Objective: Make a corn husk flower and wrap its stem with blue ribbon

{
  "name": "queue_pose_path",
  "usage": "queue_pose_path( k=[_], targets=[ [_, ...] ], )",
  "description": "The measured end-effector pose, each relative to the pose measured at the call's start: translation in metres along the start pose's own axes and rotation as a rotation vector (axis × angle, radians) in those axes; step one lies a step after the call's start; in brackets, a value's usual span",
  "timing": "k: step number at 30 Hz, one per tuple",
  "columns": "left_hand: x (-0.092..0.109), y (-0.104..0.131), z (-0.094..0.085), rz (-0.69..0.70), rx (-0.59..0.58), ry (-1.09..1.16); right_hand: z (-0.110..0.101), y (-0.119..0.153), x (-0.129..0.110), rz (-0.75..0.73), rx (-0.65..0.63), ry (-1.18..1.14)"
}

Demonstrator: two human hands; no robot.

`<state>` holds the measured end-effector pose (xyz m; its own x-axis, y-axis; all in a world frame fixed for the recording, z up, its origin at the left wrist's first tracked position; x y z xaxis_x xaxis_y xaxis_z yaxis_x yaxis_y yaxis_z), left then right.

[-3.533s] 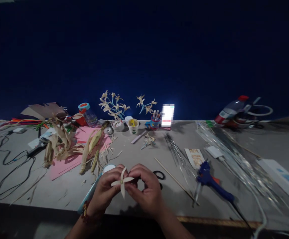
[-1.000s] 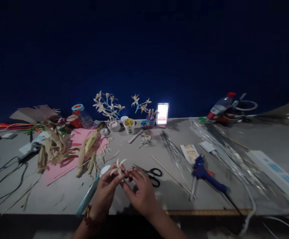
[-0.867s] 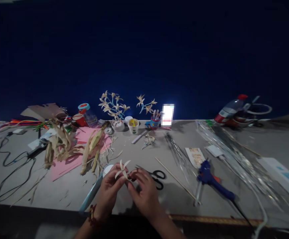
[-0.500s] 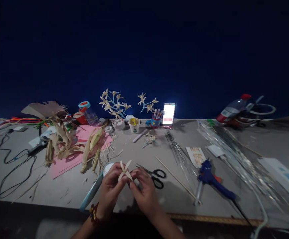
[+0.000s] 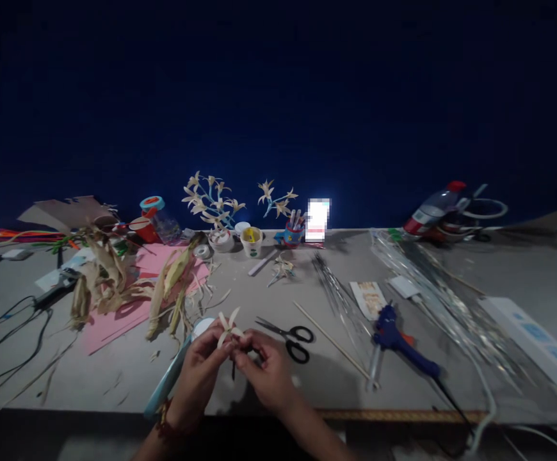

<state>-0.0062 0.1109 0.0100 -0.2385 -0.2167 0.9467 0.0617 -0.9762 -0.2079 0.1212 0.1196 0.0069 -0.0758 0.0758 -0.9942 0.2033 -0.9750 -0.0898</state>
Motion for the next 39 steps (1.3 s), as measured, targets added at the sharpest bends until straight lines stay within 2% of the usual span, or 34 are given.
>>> queue_pose_path(
  k=[5, 7, 9, 12, 14, 16, 18, 21, 25, 28, 32, 39],
  targets=[
    [-0.004, 0.003, -0.011, -0.014, 0.029, -0.047, 0.006, 0.000, -0.009, -0.047, -0.034, 0.155],
    [-0.009, 0.006, -0.021, -0.023, 0.060, -0.053, 0.007, 0.000, -0.015, -0.103, -0.088, 0.306],
    [-0.014, 0.011, -0.036, -0.018, 0.113, -0.061, 0.000, 0.000, -0.018, -0.155, -0.127, 0.436],
    [-0.020, 0.017, -0.054, -0.010, 0.132, -0.101, -0.031, -0.006, -0.010, -0.108, -0.147, 0.588],
    [-0.019, 0.020, -0.057, 0.008, 0.099, -0.127, -0.060, -0.015, -0.007, -0.054, -0.086, 0.677],
    [-0.015, 0.020, -0.052, 0.041, 0.050, -0.129, -0.082, -0.023, -0.009, -0.037, -0.028, 0.749],
    [-0.012, 0.018, -0.040, 0.073, -0.024, -0.119, -0.090, -0.030, -0.013, -0.041, 0.007, 0.797],
    [-0.014, 0.012, -0.018, 0.091, -0.121, -0.074, -0.072, -0.032, -0.012, -0.075, -0.044, 0.823],
    [-0.026, 0.004, -0.004, 0.071, -0.133, -0.013, -0.034, -0.024, 0.008, -0.054, -0.222, 0.846],
    [-0.034, 0.001, 0.001, 0.044, -0.169, 0.015, -0.035, -0.023, 0.019, -0.029, -0.210, 0.876],
    [-0.038, 0.000, 0.005, 0.019, -0.210, 0.051, -0.040, -0.032, 0.020, -0.077, -0.183, 0.906],
    [-0.035, -0.004, 0.007, 0.043, -0.224, 0.086, -0.016, -0.047, 0.025, -0.127, -0.273, 0.939]
  ],
)
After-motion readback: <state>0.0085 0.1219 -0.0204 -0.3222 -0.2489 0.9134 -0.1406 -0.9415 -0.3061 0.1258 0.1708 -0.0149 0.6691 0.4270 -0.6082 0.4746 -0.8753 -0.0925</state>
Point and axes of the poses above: each hand's wrist, its own y-axis away from the middle knuckle, its own z-axis out of the palm, x = y × z, the point moved 10 cm from there along -y, towards the middle knuckle, and after that the axes turned 6 degrees about z, right-handed, at the moved point
